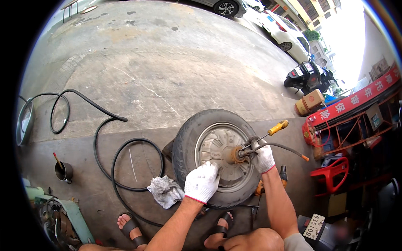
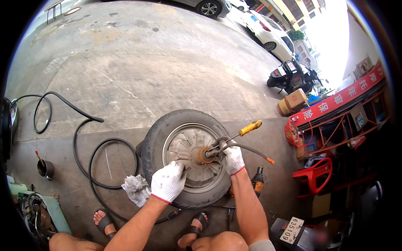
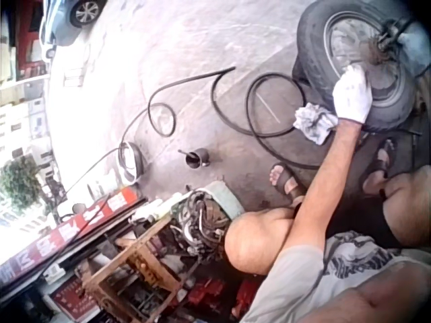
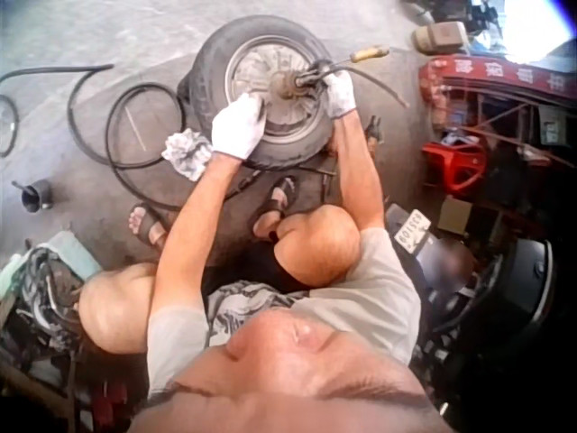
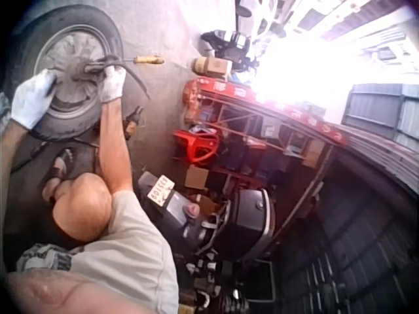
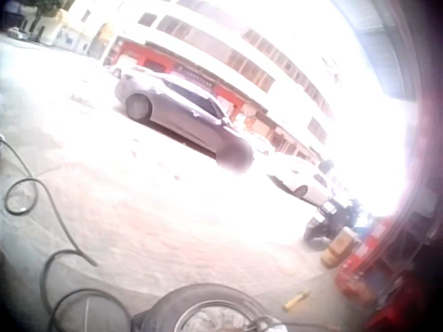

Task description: The person sits on the floor and works on a motorcycle tire, using an air hose to inflate it and a brush to apply lubricant to the valve stem. They then use a screwdriver to adjust the valve.

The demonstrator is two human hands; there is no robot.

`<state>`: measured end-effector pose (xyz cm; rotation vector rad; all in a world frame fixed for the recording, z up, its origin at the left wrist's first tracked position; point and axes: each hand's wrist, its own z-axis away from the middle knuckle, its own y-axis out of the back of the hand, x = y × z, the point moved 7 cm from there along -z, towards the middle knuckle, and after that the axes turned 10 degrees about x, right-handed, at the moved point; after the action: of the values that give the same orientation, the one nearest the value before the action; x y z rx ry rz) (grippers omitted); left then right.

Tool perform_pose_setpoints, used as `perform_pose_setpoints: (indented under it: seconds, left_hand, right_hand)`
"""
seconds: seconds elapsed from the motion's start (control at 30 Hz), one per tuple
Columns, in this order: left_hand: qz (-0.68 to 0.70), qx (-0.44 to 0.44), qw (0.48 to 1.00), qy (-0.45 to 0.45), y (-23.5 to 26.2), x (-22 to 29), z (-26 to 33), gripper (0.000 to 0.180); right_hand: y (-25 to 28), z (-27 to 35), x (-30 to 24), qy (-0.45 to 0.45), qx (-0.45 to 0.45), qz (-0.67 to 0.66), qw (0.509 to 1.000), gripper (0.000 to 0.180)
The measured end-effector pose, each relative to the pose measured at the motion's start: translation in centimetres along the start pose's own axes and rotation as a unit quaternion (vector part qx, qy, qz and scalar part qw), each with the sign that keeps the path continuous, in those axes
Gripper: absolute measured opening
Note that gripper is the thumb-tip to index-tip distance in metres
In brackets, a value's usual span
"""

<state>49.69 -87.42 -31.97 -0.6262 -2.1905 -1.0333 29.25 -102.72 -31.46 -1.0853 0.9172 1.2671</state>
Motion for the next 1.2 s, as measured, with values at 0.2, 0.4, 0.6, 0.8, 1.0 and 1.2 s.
perform_pose_setpoints:
  seconds: [0.2, 0.4, 0.6, 0.8, 1.0, 1.2]
  left_hand:
    - [0.005, -0.001, 1.0, 0.006, 0.0, -0.1, 0.0, 0.011]
    - [0.006, -0.015, 1.0, 0.013, 0.0, -0.2, -0.1, 0.012]
    - [-0.001, -0.019, 1.0, 0.013, -0.2, -0.2, 0.0, 0.012]
    - [0.007, -0.013, 1.0, 0.013, -0.1, -0.2, 0.0, 0.013]
    - [0.008, -0.023, 1.0, 0.017, -0.3, -0.3, 0.1, 0.013]
    - [0.013, 0.012, 1.0, 0.007, 0.0, -0.2, 0.0, 0.013]
  right_hand:
    - [-2.1, -0.5, -1.5, 0.022, -0.053, 0.111, 0.992, 0.012]
    - [-1.6, -0.9, -1.1, -0.002, -0.024, 0.069, 0.997, 0.015]
    - [-0.3, -0.8, 0.2, -0.026, 0.009, -0.018, 0.999, 0.017]
    - [-0.6, -0.3, 0.0, -0.001, 0.022, -0.008, 1.0, 0.017]
    - [-1.3, -0.5, -0.5, 0.02, -0.01, 0.057, 0.998, 0.016]
    - [-0.4, -0.8, 0.2, -0.004, 0.009, -0.028, 1.0, 0.019]
